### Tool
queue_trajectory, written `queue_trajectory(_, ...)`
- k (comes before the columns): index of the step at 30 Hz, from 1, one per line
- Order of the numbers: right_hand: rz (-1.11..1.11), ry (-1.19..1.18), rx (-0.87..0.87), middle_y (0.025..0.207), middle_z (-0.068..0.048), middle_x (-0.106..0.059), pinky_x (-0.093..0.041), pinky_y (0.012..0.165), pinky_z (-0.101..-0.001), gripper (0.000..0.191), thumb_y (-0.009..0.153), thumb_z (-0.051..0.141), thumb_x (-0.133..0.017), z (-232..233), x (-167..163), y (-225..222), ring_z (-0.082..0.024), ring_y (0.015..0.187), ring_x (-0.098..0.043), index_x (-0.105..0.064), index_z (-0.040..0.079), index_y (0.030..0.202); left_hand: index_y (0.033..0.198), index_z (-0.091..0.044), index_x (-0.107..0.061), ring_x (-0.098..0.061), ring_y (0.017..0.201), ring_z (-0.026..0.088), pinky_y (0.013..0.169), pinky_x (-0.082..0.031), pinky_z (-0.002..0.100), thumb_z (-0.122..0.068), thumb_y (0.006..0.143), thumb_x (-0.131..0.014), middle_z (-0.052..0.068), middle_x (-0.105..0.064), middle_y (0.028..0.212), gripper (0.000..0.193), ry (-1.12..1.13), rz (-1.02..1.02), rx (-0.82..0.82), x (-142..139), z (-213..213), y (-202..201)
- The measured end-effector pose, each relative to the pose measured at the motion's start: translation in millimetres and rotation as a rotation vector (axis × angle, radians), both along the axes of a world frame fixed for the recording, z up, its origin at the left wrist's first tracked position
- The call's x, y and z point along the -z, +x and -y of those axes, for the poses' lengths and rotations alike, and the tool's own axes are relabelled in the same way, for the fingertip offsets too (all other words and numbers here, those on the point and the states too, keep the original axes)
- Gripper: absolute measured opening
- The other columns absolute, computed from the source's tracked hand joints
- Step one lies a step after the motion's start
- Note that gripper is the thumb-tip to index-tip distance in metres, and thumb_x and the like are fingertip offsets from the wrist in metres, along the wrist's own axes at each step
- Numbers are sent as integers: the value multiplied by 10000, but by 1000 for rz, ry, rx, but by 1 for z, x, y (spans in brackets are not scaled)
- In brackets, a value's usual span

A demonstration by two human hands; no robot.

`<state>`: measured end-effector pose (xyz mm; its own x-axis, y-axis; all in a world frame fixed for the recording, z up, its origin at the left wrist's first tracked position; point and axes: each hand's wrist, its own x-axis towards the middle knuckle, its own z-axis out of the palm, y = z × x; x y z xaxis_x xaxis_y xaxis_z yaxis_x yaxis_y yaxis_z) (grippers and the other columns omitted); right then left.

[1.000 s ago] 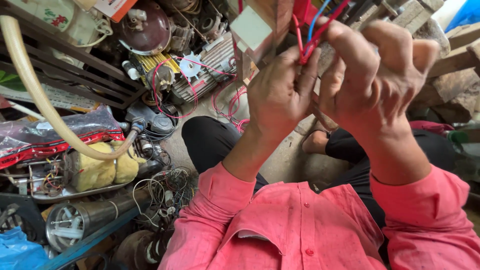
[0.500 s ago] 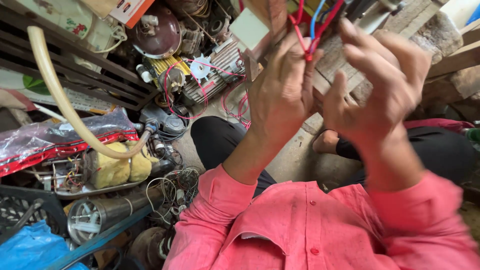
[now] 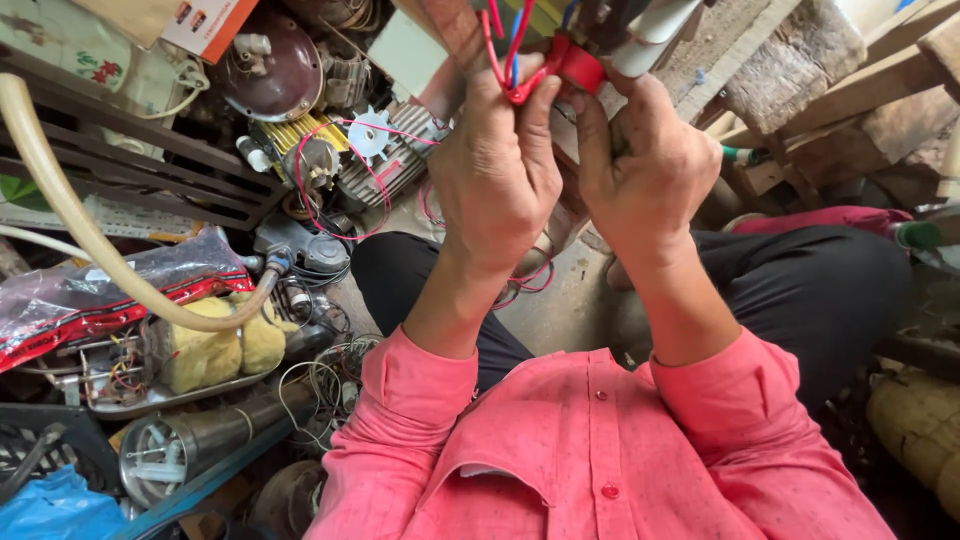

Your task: The person strips the insulation from red and blue wires using pliers, twists the exposed ends together, and wraps the connection with red electrical tape. The person repeats this process for multiple wire pairs in a cluttered workshop.

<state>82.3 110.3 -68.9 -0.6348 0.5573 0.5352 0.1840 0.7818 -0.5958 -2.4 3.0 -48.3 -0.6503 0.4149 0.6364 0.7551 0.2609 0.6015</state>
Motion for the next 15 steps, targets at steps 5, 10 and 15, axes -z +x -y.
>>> queue_trajectory(5, -116, 54, -23, 638, -40, -505, -391, 514, -317, 281, 1057, 79, -841, -7, 12, 11, -193, 540, -528, -666, 11, 1266, 1307, -53, -553, -748, 1001, 279, 843, -614, 315, -77, 1115, -668, 114, -693, 1162, 225, 15, -50, -14, 8, -1, 0)
queue_trajectory(10, -179, 197, 4, 630, 3, -535, -416, 580, -307, 295, 975, 71, -855, -2, 0, 16, -165, 559, -553, -690, 35, 1217, 1297, -50, -561, -737, 966, 293, 818, -598, 338, -83, 1116, -669, 113, -688, 1153, 213, -26, -66, -32, 9, -1, 2)
queue_trajectory(15, -112, 438, 18, 732, 22, -647, -367, 616, -314, 215, 970, 128, -834, -5, -37, 15, -156, 607, -580, -715, 74, 1140, 1277, -42, -572, -738, 891, 296, 753, -581, 339, -99, 1098, -675, 116, -688, 1103, 215, 8, -18, -14, 13, -1, 2)
